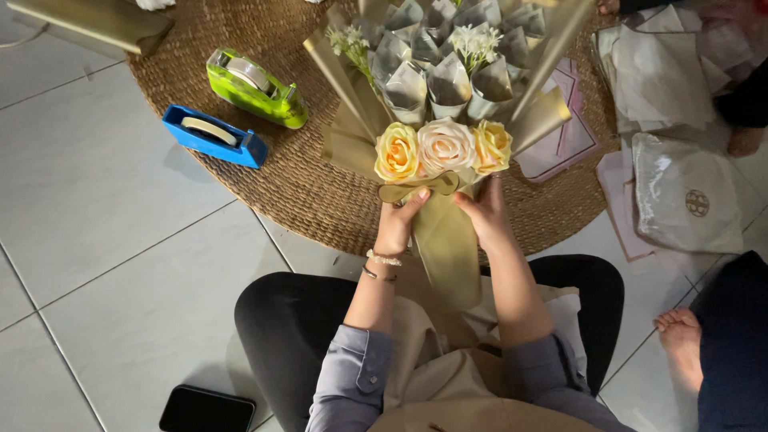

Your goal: The person wraps a small bouquet of artificial flowers and paper money in decorative gold paper. They fold the paper around the stem, securing and shaping it to form the outer layer of the arrangement.

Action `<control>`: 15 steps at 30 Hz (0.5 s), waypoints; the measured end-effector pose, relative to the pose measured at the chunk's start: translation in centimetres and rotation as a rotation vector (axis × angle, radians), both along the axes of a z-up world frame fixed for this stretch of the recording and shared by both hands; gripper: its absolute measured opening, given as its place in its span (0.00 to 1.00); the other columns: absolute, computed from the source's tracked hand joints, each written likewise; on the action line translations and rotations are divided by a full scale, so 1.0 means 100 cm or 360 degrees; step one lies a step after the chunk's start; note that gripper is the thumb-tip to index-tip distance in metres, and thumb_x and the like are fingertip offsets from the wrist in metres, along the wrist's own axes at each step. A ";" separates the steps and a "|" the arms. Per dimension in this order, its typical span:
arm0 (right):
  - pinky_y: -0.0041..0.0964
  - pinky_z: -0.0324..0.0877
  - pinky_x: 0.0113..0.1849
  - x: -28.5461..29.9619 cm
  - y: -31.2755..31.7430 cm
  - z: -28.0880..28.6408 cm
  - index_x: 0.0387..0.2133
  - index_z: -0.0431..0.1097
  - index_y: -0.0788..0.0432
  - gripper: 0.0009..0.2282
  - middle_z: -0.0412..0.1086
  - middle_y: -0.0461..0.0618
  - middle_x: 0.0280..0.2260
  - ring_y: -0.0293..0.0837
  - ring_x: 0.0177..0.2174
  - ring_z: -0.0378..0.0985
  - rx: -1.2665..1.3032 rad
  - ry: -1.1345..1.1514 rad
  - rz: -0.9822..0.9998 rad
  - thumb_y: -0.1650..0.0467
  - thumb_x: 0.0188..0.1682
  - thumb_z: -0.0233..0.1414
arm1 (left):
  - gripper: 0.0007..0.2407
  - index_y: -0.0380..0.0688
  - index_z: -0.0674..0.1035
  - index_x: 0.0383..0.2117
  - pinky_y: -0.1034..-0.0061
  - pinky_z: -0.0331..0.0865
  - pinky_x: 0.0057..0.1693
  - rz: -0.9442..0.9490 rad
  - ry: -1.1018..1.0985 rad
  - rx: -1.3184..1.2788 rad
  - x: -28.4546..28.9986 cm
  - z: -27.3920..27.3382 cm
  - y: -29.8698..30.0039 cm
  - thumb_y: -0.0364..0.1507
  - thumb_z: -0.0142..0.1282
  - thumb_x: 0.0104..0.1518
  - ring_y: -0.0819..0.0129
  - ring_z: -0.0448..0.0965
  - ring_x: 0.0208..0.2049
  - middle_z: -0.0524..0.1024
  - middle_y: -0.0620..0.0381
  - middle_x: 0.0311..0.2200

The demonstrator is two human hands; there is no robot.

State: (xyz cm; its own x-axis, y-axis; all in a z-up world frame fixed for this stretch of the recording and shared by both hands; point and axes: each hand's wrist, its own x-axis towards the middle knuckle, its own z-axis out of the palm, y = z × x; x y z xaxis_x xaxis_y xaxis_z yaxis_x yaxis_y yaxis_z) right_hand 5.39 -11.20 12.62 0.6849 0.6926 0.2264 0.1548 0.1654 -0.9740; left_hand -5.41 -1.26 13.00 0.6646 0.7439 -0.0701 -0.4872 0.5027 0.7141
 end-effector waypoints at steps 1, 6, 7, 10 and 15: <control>0.49 0.33 0.62 -0.004 0.001 0.010 0.64 0.35 0.61 0.45 0.37 0.60 0.65 0.51 0.64 0.34 -0.0002 0.0001 0.0003 0.69 0.39 0.63 | 0.12 0.34 0.79 0.38 0.73 0.76 0.31 0.0003 0.0001 -0.0002 -0.001 0.001 -0.001 0.26 0.65 0.48 0.69 0.79 0.28 0.79 0.51 0.29; 0.52 0.32 0.62 -0.018 0.007 0.045 0.64 0.36 0.62 0.43 0.37 0.62 0.65 0.51 0.64 0.33 0.0000 0.0146 0.0041 0.71 0.40 0.62 | 0.16 0.32 0.76 0.44 0.67 0.77 0.37 -0.0016 0.0033 -0.0054 -0.001 -0.007 -0.005 0.26 0.64 0.51 0.66 0.79 0.32 0.78 0.48 0.32; 0.52 0.32 0.62 -0.017 0.007 0.044 0.64 0.36 0.62 0.43 0.37 0.62 0.65 0.51 0.64 0.33 0.0001 0.0147 0.0040 0.71 0.40 0.62 | 0.16 0.32 0.76 0.44 0.67 0.77 0.37 -0.0017 0.0033 -0.0053 0.002 -0.010 -0.004 0.26 0.64 0.51 0.66 0.79 0.32 0.78 0.48 0.32; 0.51 0.34 0.62 -0.016 0.005 0.044 0.64 0.36 0.61 0.44 0.40 0.62 0.64 0.52 0.64 0.38 -0.0105 0.0164 -0.0020 0.71 0.40 0.63 | 0.18 0.32 0.74 0.46 0.67 0.76 0.40 -0.0017 0.0063 -0.0044 0.005 -0.017 -0.005 0.28 0.64 0.51 0.67 0.77 0.35 0.78 0.48 0.35; 0.56 0.35 0.62 -0.022 0.006 0.051 0.63 0.37 0.69 0.43 0.38 0.71 0.63 0.60 0.63 0.38 -0.0339 0.0159 -0.0120 0.64 0.43 0.62 | 0.31 0.31 0.64 0.55 0.54 0.62 0.60 -0.0057 0.0318 0.0327 -0.001 -0.013 -0.001 0.26 0.68 0.45 0.53 0.67 0.53 0.70 0.37 0.49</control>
